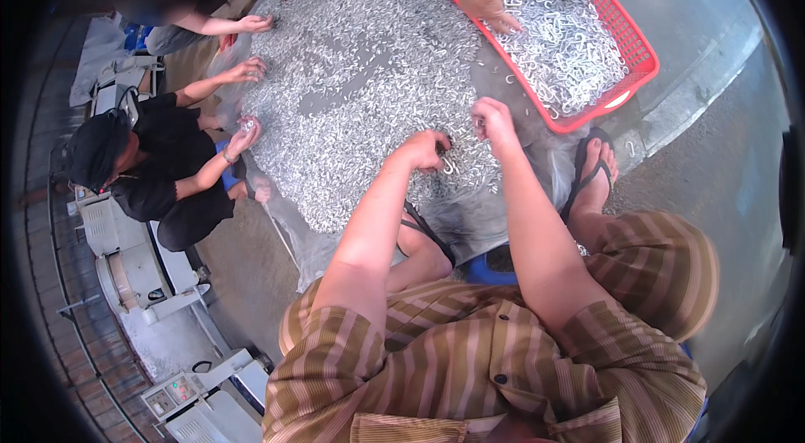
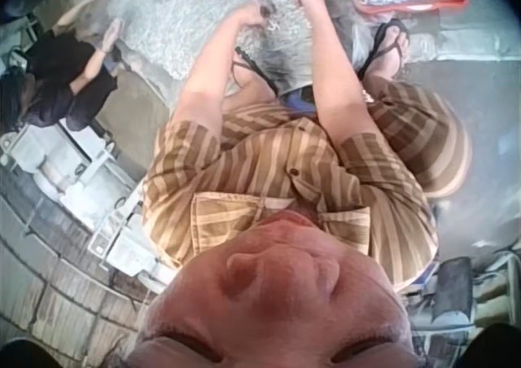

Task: The person sorts small dried fish from a large pile on a plastic sheet into a red plastic basket by hand.

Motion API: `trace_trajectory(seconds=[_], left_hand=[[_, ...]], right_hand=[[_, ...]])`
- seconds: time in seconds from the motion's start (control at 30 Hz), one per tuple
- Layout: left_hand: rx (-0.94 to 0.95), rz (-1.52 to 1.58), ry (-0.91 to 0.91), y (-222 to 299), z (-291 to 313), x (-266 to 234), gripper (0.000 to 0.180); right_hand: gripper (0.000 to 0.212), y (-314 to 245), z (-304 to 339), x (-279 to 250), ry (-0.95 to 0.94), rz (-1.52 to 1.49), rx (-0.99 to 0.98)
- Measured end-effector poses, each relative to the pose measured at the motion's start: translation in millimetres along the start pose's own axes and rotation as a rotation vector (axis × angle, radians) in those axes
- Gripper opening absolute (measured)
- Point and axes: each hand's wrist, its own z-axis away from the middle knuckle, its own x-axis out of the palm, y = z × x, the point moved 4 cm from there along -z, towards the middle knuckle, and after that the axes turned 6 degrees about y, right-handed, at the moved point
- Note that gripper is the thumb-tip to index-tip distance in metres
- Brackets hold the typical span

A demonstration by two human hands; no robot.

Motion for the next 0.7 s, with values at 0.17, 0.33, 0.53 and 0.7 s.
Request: trace_trajectory(seconds=[0.17,0.33,0.53,0.7], left_hand=[[0.213,-0.185,0.405,16,-14,4,0.028],[0.187,-0.318,0.237,24,-13,0,0.015],[0.202,-0.205,0.370,43,-28,-20,0.015],[0.141,-0.212,0.312,68,-24,-22,0.021]], right_hand=[[0.033,-100,18,47,-0.251,0.644,-0.314],[0.032,-262,27,57,-0.392,1.271,-0.623],[0.027,-343,58,-70,-0.169,2.042,-0.589],[0.022,-261,75,-218,0.232,2.002,-0.318]])
